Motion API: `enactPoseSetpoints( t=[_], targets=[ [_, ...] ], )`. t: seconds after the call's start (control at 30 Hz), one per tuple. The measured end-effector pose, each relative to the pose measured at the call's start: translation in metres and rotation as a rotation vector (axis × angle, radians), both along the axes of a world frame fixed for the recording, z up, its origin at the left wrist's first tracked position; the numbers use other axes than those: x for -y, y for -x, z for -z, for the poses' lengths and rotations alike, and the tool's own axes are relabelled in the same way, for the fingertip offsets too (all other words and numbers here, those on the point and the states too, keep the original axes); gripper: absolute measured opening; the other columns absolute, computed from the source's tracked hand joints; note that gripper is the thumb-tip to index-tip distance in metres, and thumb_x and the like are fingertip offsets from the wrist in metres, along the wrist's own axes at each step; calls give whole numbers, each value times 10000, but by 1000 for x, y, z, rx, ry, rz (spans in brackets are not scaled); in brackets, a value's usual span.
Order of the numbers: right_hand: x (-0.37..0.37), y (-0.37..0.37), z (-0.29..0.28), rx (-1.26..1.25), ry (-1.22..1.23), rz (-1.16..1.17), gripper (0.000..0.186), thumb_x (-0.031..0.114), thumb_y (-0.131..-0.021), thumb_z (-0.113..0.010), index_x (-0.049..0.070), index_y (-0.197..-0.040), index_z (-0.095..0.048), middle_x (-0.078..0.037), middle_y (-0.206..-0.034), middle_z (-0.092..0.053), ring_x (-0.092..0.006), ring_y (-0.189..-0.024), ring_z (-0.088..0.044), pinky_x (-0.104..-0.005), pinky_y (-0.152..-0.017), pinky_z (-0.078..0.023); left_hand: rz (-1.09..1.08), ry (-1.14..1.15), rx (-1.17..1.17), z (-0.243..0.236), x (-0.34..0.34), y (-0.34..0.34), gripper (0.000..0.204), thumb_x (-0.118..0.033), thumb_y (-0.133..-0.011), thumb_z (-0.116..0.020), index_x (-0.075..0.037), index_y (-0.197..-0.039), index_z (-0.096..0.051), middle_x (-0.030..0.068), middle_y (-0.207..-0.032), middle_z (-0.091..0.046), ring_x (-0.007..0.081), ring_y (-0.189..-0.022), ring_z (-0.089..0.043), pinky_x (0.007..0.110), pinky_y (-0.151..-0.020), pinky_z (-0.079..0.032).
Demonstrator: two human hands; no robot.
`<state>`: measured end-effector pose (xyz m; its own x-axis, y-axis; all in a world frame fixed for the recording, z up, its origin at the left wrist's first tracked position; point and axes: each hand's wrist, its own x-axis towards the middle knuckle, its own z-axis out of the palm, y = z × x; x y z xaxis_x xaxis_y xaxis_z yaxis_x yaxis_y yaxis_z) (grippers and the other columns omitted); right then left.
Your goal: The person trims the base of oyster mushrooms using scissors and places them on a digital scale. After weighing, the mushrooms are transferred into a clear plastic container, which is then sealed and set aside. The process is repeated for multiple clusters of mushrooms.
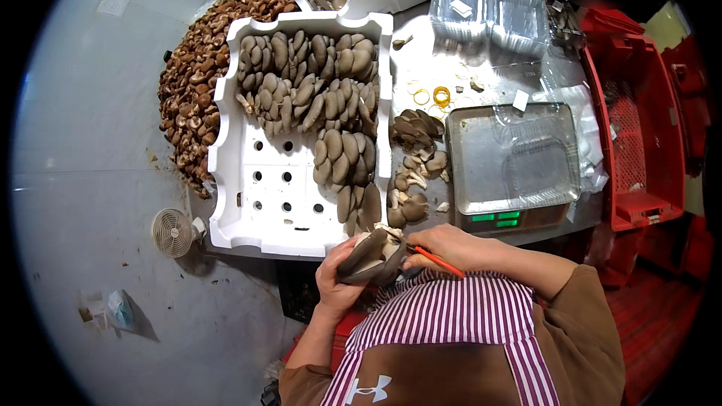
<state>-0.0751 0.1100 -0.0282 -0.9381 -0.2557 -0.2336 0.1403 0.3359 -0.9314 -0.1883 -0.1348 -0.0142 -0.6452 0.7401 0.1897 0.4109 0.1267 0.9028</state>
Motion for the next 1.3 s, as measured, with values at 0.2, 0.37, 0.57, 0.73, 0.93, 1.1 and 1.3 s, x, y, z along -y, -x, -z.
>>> enactPoseSetpoints(
  t=[0.2,0.37,0.57,0.73,0.93,1.1,1.3],
  targets=[
    [9,-6,12,5,-49,94,516,499,-922,-590,-17,-914,-594,-231,-807,-642,-426,-791,-627,-487,-703,-489,-89,82,183,11,1,-9,656,85,-684,-765,-35,-1271,-497,120,-1247,-577,222,-1156,-584,354,-999,-479],
    [9,-4,28,74,-69,345,466,450,-909,-634,-11,-872,-581,-229,-753,-626,-419,-691,-610,-466,-630,-480,-262,-2,623,37,-15,-2,618,8,-749,-748,-31,-1286,-445,115,-1243,-563,214,-1148,-581,346,-964,-505],
    [-11,-3,18,168,11,442,488,441,-884,-680,-35,-826,-590,-219,-666,-601,-378,-615,-600,-419,-584,-469,-345,-230,1096,51,-30,2,509,-230,-928,-620,-53,-1371,-442,125,-1309,-562,282,-1146,-601,395,-955,-534],
    [-10,-7,21,317,105,441,531,497,-850,-699,-27,-851,-617,-220,-711,-637,-380,-669,-632,-422,-626,-492,-254,3,1154,70,-24,9,490,-283,-979,-449,-19,-1390,-413,197,-1324,-536,290,-1129,-598,413,-926,-532],
    [17,-12,96,179,-247,562,580,483,-814,-728,-33,-1036,-586,-257,-828,-664,-434,-812,-652,-489,-724,-507,17,-919,2079,80,-24,12,605,-379,-960,-463,-70,-1469,-357,153,-1456,-454,338,-1258,-504,437,-1034,-455],
    [34,-2,118,262,-292,640,564,373,-861,-686,-29,-1218,-516,-282,-927,-663,-442,-886,-646,-497,-773,-509,49,-967,2082,71,-31,6,617,-383,-956,-480,-72,-1473,-352,132,-1464,-446,333,-1296,-476,433,-1067,-432],
    [33,5,101,77,-95,846,466,231,-829,-688,42,-1228,-540,-244,-975,-660,-427,-910,-638,-491,-783,-497,-201,-860,1941,62,-34,5,504,-385,-978,-467,-86,-1384,-466,148,-1315,-565,321,-1240,-537,441,-1033,-469]
  ],
)
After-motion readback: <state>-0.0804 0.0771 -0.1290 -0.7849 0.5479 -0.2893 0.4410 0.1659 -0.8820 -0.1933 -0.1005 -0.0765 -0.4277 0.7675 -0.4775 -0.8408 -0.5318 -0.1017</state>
